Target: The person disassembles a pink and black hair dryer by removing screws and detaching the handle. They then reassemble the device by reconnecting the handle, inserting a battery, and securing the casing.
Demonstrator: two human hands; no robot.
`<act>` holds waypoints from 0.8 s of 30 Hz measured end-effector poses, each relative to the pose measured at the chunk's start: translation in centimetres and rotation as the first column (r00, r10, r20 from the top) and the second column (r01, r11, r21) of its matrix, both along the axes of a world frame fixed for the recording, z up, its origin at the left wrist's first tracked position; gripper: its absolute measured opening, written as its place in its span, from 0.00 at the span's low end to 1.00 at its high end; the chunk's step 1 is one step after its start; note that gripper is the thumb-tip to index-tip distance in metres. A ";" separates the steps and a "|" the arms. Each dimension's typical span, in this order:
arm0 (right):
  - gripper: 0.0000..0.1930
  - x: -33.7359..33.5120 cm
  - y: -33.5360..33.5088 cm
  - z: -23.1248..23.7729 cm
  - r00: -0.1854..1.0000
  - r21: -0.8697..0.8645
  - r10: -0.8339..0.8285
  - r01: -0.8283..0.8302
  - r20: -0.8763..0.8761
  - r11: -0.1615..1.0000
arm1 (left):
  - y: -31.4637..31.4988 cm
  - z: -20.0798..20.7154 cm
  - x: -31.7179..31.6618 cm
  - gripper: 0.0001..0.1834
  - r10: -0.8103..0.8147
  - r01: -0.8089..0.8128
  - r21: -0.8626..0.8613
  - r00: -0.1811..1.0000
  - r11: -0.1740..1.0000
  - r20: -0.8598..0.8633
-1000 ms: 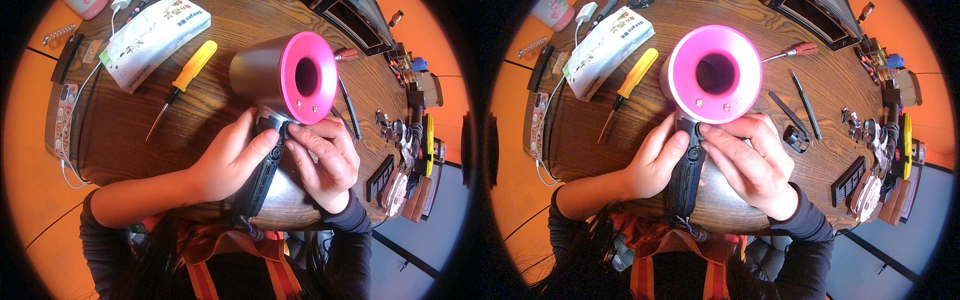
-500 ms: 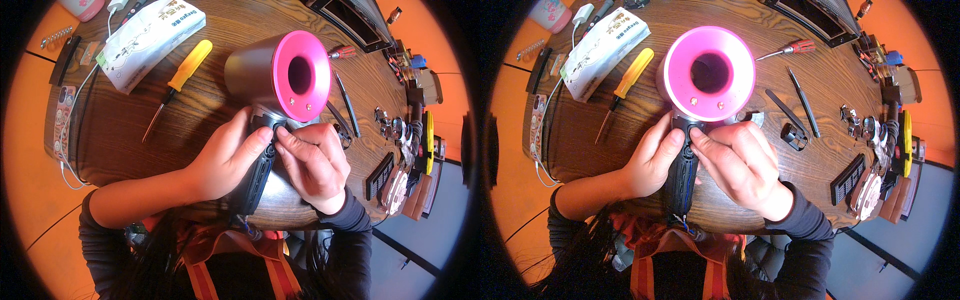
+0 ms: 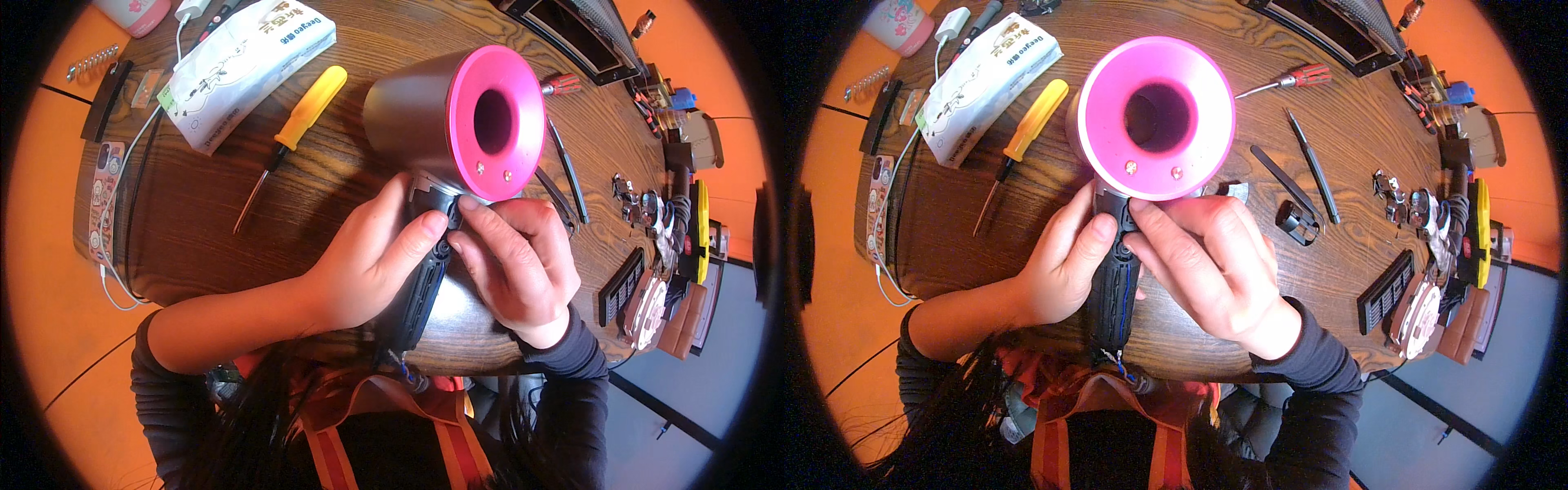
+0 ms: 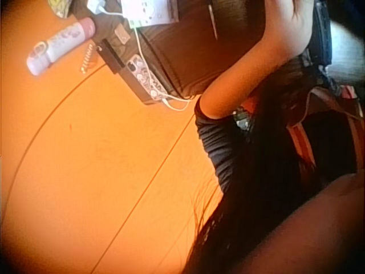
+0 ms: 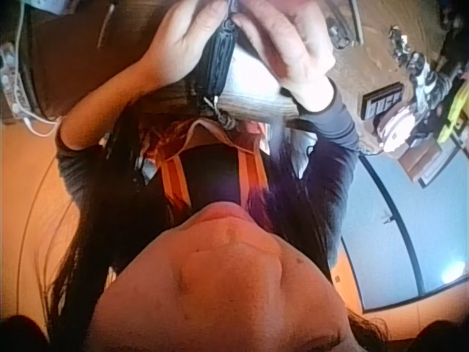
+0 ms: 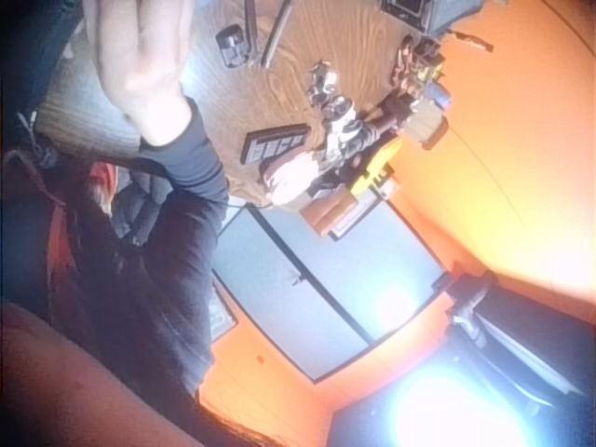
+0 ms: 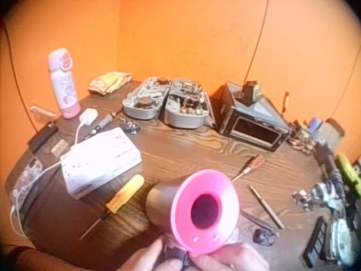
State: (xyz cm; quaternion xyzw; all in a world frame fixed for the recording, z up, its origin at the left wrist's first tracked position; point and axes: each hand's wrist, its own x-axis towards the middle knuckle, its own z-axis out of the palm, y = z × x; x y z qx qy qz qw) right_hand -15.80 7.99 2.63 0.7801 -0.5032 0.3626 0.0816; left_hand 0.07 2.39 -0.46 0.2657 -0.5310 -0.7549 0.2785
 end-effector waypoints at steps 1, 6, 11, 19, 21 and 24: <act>0.19 -0.1 -0.1 -0.1 0.999 -0.023 0.003 -0.004 -0.032 1.000 | 0.0 0.1 0.0 0.16 -0.003 0.003 0.003 1.000 1.000 0.008; 0.17 -0.3 -0.2 -0.4 0.992 -0.094 0.001 -0.013 -0.124 0.995 | -0.1 0.2 0.2 0.23 -0.110 0.109 0.024 0.993 0.994 0.038; 0.17 -0.6 -0.3 0.0 0.993 -0.008 0.040 -0.041 -0.111 0.999 | -0.1 0.1 0.1 0.23 -0.093 0.093 -0.013 0.995 0.996 0.030; 0.17 -0.3 0.0 0.4 0.992 0.014 0.037 -0.036 -0.119 0.999 | -0.2 -0.3 -0.2 0.14 0.044 -0.040 -0.237 0.999 0.971 0.012; 0.16 -0.4 0.0 0.5 0.992 0.019 0.047 -0.045 -0.120 0.999 | -0.2 -0.4 -0.3 0.14 0.070 -0.065 -0.327 0.998 0.943 0.005; 0.16 -0.5 0.0 0.4 0.988 0.011 0.074 -0.073 -0.138 0.997 | -0.1 -0.3 -0.3 0.14 0.042 -0.040 -0.244 0.999 0.969 0.003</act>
